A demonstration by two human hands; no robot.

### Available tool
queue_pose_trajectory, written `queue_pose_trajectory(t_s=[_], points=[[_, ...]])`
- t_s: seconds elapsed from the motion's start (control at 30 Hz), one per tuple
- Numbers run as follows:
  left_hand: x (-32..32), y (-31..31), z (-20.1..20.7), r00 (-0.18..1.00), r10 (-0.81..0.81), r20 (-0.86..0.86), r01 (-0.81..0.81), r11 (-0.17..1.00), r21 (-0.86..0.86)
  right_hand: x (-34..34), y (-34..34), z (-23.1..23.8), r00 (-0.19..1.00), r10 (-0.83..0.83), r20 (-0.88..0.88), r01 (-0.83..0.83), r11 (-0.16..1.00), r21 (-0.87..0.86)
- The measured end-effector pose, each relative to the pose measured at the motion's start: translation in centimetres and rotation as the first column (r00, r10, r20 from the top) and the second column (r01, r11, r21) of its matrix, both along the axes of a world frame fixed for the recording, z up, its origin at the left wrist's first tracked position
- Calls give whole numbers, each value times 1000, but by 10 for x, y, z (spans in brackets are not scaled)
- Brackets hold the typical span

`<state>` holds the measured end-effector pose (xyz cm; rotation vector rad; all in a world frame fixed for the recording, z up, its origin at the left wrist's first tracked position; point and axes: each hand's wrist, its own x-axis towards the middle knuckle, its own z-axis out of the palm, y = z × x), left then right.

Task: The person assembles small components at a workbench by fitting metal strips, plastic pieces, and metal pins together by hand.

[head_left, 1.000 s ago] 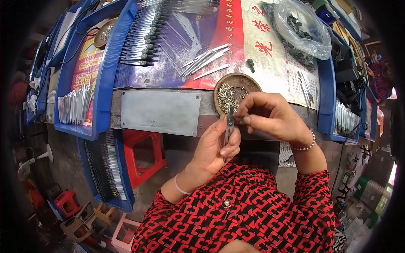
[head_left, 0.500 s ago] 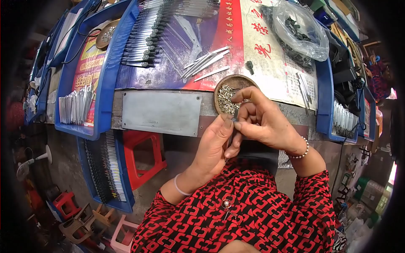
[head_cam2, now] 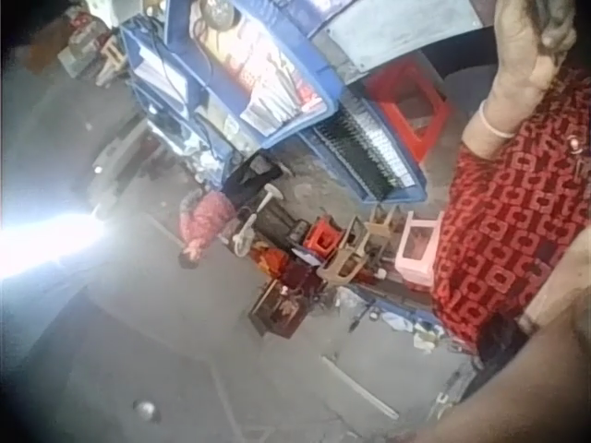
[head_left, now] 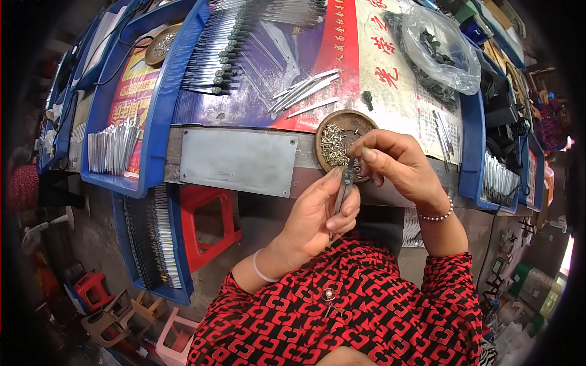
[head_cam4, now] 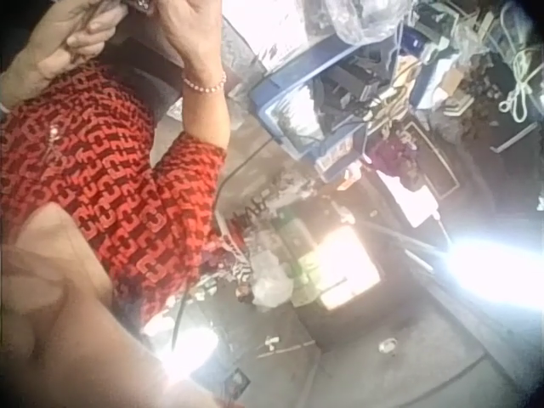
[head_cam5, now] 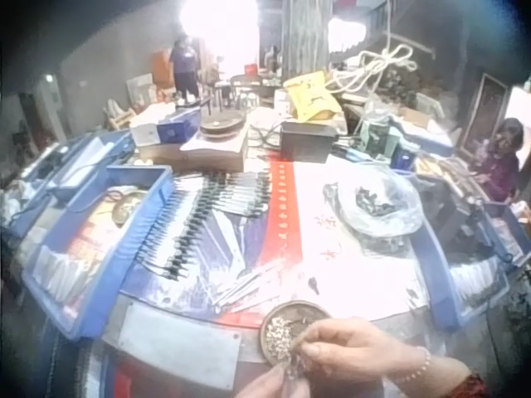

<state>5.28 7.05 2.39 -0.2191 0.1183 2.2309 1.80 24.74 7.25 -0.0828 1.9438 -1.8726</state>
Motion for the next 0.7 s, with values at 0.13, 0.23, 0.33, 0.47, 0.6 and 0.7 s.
queue_pose_trajectory(t_s=[0.13,0.23,0.33,0.47,0.6,0.7], points=[[0,-2,3,998,12,-55,-19,991,-132,1,-4,-13,993,81,-85,-83,996,-32],[1,-3,5,999,26,-36,-32,985,-171,0,-6,-4,985,170,18,-171,984,41],[0,-3,7,998,12,-55,-21,985,-172,-2,-7,-2,976,180,123,-179,984,-13],[-3,-5,6,1000,-9,-16,7,994,-108,-7,-5,7,992,124,-21,-120,983,137],[-6,-10,6,999,-24,23,27,992,-123,-11,-2,20,715,332,-615,-40,898,439],[-8,-12,16,997,-42,63,54,979,-197,-7,-4,38,504,631,-589,-103,721,685]])
